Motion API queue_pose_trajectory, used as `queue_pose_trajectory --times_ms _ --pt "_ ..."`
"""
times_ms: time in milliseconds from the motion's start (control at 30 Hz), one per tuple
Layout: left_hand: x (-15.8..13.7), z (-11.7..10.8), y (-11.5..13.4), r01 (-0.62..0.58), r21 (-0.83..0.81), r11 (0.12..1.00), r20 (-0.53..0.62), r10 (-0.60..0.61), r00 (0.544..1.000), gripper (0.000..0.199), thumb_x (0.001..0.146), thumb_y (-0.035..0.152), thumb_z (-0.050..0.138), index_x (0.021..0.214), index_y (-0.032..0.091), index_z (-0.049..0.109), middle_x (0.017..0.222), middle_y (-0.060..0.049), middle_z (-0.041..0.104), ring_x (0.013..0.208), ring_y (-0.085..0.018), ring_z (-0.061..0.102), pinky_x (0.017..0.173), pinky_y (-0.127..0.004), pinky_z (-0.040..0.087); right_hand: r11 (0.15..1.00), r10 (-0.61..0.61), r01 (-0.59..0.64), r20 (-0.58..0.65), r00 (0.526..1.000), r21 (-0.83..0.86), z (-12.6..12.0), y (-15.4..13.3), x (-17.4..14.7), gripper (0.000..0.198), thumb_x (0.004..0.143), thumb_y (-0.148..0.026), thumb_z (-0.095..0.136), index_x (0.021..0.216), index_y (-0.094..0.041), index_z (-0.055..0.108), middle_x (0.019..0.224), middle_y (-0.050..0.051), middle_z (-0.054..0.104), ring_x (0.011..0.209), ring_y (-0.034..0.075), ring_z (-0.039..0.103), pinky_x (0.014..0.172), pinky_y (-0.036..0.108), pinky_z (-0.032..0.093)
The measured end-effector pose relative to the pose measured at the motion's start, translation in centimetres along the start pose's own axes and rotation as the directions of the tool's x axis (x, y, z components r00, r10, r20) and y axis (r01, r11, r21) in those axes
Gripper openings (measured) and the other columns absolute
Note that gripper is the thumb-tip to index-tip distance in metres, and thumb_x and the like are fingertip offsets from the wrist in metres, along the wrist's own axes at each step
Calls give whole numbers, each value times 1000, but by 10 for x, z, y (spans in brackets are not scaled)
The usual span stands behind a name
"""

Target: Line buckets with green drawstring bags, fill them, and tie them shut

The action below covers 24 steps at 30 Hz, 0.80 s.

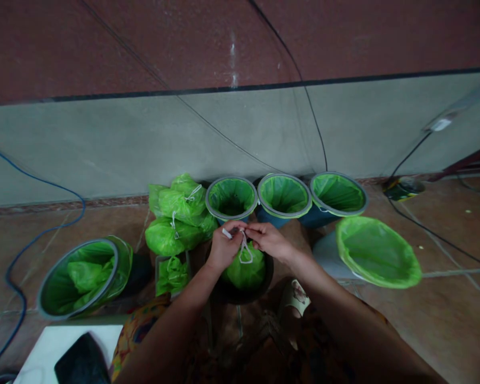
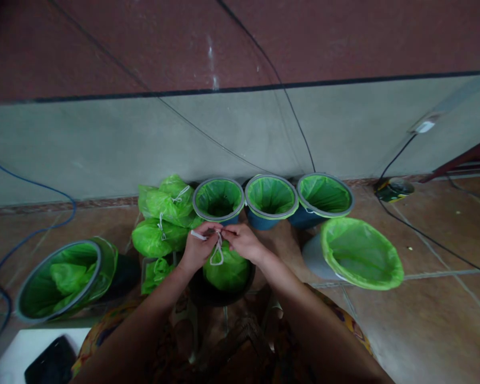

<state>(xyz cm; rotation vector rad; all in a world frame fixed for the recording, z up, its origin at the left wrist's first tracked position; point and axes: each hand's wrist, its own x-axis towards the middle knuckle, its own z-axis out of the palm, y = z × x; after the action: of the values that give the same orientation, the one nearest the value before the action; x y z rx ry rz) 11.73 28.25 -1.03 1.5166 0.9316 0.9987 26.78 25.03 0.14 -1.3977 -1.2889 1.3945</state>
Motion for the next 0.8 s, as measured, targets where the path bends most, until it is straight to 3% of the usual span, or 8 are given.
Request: queue_pose_trajectory --times_ms 233,367,433,500,567,633,700,800 --pt "0 2 -2 161 -161 974 -21 -167 986 25 70 23 70 94 17 63 73 3 62 55 -10 60 55 -22 48 961 158 -151 -10 987 230 -3 -2 -2 41 63 -53 77 74 -14 68 56 -4 54 48 6 40 47 21 29" --pt "4 -8 -4 289 -232 929 87 -276 957 29 66 28 74 91 15 65 74 -1 68 61 -15 65 60 -26 51 977 137 -126 -54 989 173 0 6 2 34 70 -48 71 71 -15 65 61 -2 59 51 7 45 51 22 34" --pt "6 -13 -6 311 -108 944 111 -300 948 23 68 26 72 87 15 66 75 -3 70 65 -17 66 63 -28 52 995 99 -102 -95 991 -22 1 11 4 26 79 -40 62 71 -16 65 61 -1 60 52 9 47 53 22 36" --pt "8 -19 -8 276 199 940 79 -297 952 12 72 19 66 83 16 68 76 -4 71 68 -18 67 67 -28 52 934 54 -98 -135 989 -344 0 18 6 17 82 -27 56 75 -16 67 66 2 64 58 11 52 57 23 38" --pt "8 -24 -13 219 545 810 48 -290 956 11 73 12 61 79 17 69 77 -6 72 74 -20 68 74 -29 51 769 67 -166 -179 982 -618 0 26 8 15 81 -17 55 78 -16 70 76 6 70 69 14 59 63 24 40" --pt "6 -30 -19 177 761 624 27 -304 952 15 73 7 58 76 17 69 77 -8 71 79 -21 68 78 -29 49 637 139 -238 -194 971 -733 -1 33 9 17 80 -14 54 79 -16 72 82 8 72 76 16 62 67 25 42" --pt "4 -36 -28 145 837 528 21 -296 955 17 72 5 57 75 17 68 72 -8 69 77 -22 68 76 -27 49 612 183 -236 -156 971 -755 1 39 9 20 83 -16 52 84 -16 72 86 9 73 82 18 65 72 26 44" --pt "2 -44 -41 93 781 618 62 -226 972 19 70 0 56 73 17 65 61 -4 62 65 -19 63 69 -25 47 649 116 -163 -115 987 -743 6 44 9 34 81 -14 55 111 -17 68 104 11 72 95 22 66 85 31 47"
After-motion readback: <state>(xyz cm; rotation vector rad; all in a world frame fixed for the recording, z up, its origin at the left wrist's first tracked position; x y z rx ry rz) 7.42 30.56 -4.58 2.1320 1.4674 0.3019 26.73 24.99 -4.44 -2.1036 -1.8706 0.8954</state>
